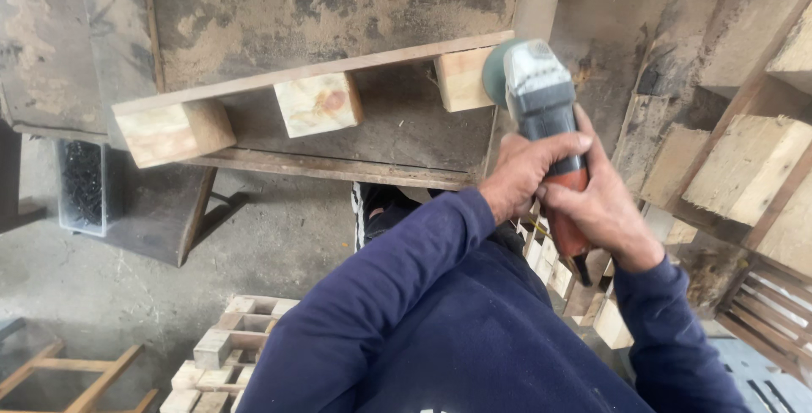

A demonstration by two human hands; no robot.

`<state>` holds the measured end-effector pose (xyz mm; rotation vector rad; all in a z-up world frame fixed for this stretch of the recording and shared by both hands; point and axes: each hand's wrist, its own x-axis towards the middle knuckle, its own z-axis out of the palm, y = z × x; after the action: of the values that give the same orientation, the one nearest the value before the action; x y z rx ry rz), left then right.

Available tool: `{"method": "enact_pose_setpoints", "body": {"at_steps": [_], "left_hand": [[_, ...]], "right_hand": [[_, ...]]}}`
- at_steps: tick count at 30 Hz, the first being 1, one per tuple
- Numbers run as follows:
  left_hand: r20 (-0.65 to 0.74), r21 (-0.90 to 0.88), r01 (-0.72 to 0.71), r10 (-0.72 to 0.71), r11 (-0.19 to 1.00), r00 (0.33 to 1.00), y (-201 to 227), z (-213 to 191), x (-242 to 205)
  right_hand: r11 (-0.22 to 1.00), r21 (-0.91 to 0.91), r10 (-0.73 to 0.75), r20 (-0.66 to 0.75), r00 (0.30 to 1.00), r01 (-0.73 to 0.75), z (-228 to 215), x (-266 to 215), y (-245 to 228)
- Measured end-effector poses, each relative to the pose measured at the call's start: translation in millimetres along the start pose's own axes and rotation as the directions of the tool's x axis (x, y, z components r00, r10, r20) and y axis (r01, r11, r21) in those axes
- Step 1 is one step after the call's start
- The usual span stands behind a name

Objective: The person positions a wooden plank on a workbench and uses a handheld angle grinder to sand the surface of the plank. The person repeatedly moves the grinder along the plank, repositioning it as needed to cover different sections.

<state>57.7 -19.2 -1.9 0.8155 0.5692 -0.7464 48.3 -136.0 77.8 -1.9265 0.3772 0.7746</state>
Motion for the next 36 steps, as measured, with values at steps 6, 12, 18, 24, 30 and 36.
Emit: {"method": "enact_pose_setpoints", "body": {"at_steps": [6,12,18,24,30,36], "left_hand": [[0.079,0.014,0.110,-0.111,0.994,0.991,-2,-46,-43],[0.059,0.007,0.115,-0.115,0.993,0.992,11,-91,-90],[0.104,0.094,0.152,-0.161,0.984,0.981,28,-130,-128],[0.051,-0.018,0.028,-0.027,0.999,0.998,43,-158,-150],[-0.012,-0.077,0.052,-0.053,0.996,0.999,51,-171,-147],[0.026,-0.117,-0.023,0.026,0.993,0.999,73,-169,-117]], "right_hand": [[0.964,0.266,0.011,-0.086,0.996,0.012,71,-34,18],[0.955,0.295,0.074,-0.110,0.991,-0.039,131,-59,8],[0.956,0.290,0.079,-0.138,0.987,-0.036,180,-77,-18],[0.967,0.250,0.042,-0.009,0.999,-0.038,203,-69,-43],[0.991,0.123,0.052,0.072,0.996,-0.060,207,-52,-56],[1.000,0.016,0.005,0.115,0.993,-0.007,190,-18,-84]]}}
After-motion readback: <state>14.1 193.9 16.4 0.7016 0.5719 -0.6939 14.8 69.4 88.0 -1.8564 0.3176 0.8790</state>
